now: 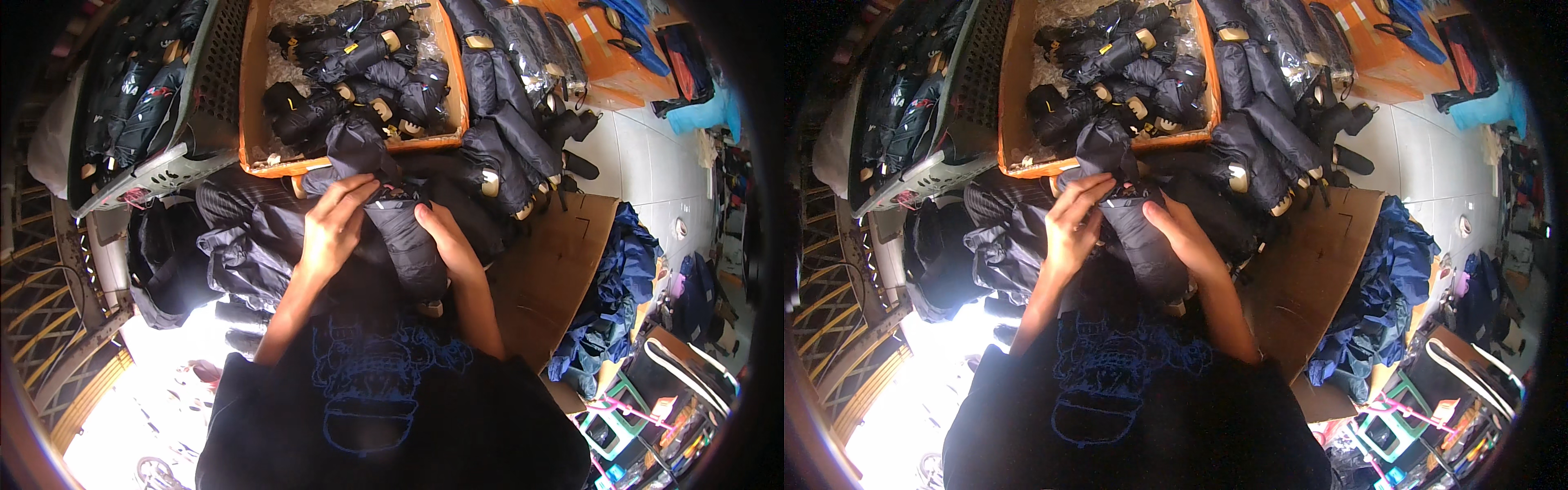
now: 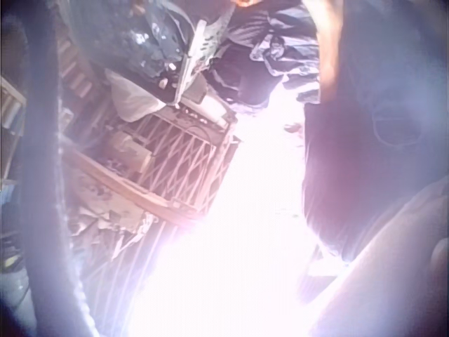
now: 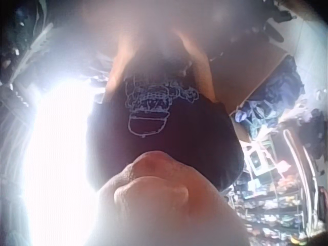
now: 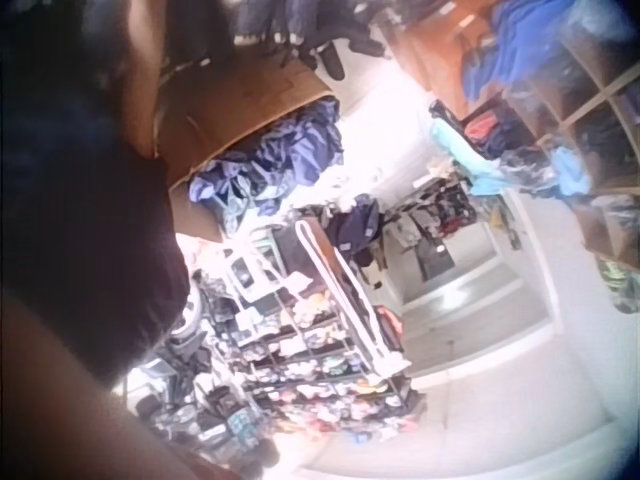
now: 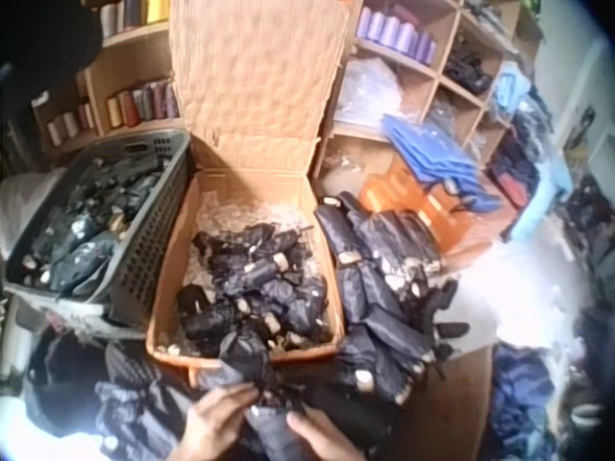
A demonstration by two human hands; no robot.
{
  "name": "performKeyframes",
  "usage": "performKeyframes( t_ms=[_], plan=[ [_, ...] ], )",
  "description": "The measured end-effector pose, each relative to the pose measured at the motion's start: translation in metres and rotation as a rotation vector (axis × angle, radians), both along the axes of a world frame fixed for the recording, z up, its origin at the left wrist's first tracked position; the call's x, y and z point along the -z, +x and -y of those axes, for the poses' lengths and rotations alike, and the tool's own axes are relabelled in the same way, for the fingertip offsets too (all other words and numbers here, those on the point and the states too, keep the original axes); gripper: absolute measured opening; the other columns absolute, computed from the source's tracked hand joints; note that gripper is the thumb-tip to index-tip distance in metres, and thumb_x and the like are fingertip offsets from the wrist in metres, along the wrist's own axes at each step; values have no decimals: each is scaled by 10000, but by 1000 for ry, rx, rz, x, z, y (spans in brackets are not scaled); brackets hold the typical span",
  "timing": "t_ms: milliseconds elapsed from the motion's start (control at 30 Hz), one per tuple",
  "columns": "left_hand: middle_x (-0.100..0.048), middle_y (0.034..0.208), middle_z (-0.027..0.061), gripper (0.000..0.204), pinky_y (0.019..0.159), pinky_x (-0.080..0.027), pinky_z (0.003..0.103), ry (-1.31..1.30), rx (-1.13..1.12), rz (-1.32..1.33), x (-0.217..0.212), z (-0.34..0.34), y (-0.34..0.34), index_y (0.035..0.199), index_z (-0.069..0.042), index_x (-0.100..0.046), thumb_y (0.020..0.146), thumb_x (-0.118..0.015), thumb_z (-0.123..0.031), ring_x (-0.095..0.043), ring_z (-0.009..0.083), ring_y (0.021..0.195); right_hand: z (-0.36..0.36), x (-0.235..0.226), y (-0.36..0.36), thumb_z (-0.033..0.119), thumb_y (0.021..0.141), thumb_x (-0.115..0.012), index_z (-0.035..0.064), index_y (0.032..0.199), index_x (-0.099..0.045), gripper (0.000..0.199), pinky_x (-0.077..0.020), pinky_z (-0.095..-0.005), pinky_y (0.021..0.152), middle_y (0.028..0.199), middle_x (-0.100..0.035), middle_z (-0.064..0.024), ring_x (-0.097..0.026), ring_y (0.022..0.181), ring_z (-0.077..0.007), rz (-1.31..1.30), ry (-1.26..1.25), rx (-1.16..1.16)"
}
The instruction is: The person folds black umbrellas and places them into a cardboard box. The person repeatedly picks up umbrellas, folds them, and arranges them inside the box.
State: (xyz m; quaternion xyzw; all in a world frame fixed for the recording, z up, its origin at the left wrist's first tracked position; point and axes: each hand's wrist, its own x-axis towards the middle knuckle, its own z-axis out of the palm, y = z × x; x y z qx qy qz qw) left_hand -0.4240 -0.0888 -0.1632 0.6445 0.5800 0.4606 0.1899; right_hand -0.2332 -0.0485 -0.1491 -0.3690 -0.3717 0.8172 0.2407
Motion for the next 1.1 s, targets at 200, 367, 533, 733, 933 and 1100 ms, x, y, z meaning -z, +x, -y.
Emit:
performKeyframes(
  t_ms=[200, 367, 533, 733, 933, 1100],
  plan=[
    [-634, 798, 106, 192, 623, -480, 294, -159, -337, 121, 9, 2, 10, 929, -7, -672, 743, -718, 0, -602, 175, 655, 1, 1, -6, 210, 960, -508, 11, 1273, -525, 372, -425, -261, 889, 1115, -614, -44, -548, 991, -100, 29, 199, 54],
    [-655, 773, 113, 104, 636, -488, 297, -166, -287, 156, -3, 4, 14, 873, 12, -677, 775, -697, -14, -626, 192, 651, 3, 2, -13, 175, 926, -569, -14, 1203, -551, 335, -440, -271, 871, 1059, -635, -57, -553, 968, -105, 230, 199, 147],
    [-663, 794, 115, 95, 652, -495, 292, -116, -290, 174, -13, 6, 22, 868, 17, -671, 780, -692, -9, -638, 196, 673, 8, 0, -21, 141, 868, -645, -34, 1181, -544, 372, -440, -296, 891, 1095, -609, -121, -571, 1003, -169, 326, 424, 237],
    [-664, 764, 101, 120, 635, -495, 280, -163, -396, 233, -11, 21, 25, 891, -2, -660, 776, -686, 19, -644, 177, 668, 16, 5, -30, 217, 796, -724, -52, 1222, -492, 555, -430, -361, 934, 1205, -536, -202, -557, 1104, -330, 466, 713, 172],
    [-655, 746, 107, 125, 634, -491, 289, -220, -381, 103, 12, 60, 1, 922, -4, -632, 804, -665, 20, -627, 177, 652, 45, 15, -51, 315, 766, -748, -52, 1266, -422, 701, -452, -399, 929, 1289, -464, -210, -535, 1125, -394, 544, 835, 36],
    [-633, 743, 107, 86, 638, -483, 294, -212, -448, 90, 12, 78, -6, 891, 2, -606, 821, -645, 33, -617, 185, 659, 55, 17, -61, 300, 778, -744, -68, 1302, -372, 741, -439, -402, 961, 1339, -421, -219, -483, 1202, -392, 488, 902, -11]
  ],
)
